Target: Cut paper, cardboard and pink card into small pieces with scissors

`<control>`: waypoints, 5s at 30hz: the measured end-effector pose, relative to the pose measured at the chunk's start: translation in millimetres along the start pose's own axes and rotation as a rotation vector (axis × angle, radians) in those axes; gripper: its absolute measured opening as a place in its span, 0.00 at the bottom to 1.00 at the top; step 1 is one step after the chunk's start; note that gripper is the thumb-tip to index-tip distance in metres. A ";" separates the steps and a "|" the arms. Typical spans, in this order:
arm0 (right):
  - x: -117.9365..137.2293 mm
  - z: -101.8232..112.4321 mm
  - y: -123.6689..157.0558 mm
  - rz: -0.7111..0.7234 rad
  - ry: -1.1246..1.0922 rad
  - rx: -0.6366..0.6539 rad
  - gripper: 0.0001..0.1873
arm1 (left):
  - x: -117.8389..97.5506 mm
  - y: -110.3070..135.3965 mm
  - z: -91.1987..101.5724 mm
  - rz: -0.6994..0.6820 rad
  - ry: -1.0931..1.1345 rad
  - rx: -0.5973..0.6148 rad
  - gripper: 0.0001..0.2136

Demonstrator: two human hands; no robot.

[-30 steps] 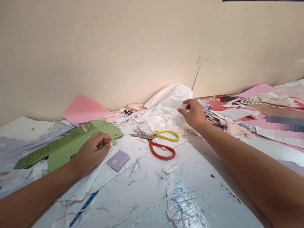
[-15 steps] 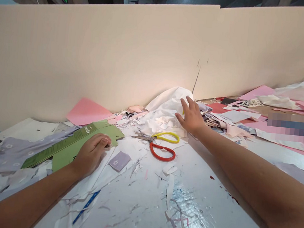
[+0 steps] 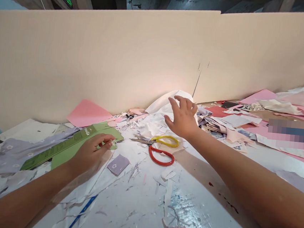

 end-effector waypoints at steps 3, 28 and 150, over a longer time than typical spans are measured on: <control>35.0 13.6 5.2 0.115 -0.106 0.082 0.26 | -6.0 -3.2 2.2 -0.005 -0.054 0.136 0.12; 142.8 -0.4 47.9 0.847 -0.480 0.645 0.09 | -16.6 54.3 -8.6 -0.071 -0.157 0.287 0.14; 156.4 25.5 79.0 0.221 -1.240 0.778 0.13 | -28.5 73.9 -0.4 -0.106 0.161 -0.084 0.07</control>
Point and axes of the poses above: each hand's wrist, its own y-axis away from the middle knuckle, its own z-axis out of the back of the hand, x = y × z, the point moved 3 cm from there along -y, towards the middle knuckle, and after that the axes turned 3 degrees about y, right-handed, at the moved point
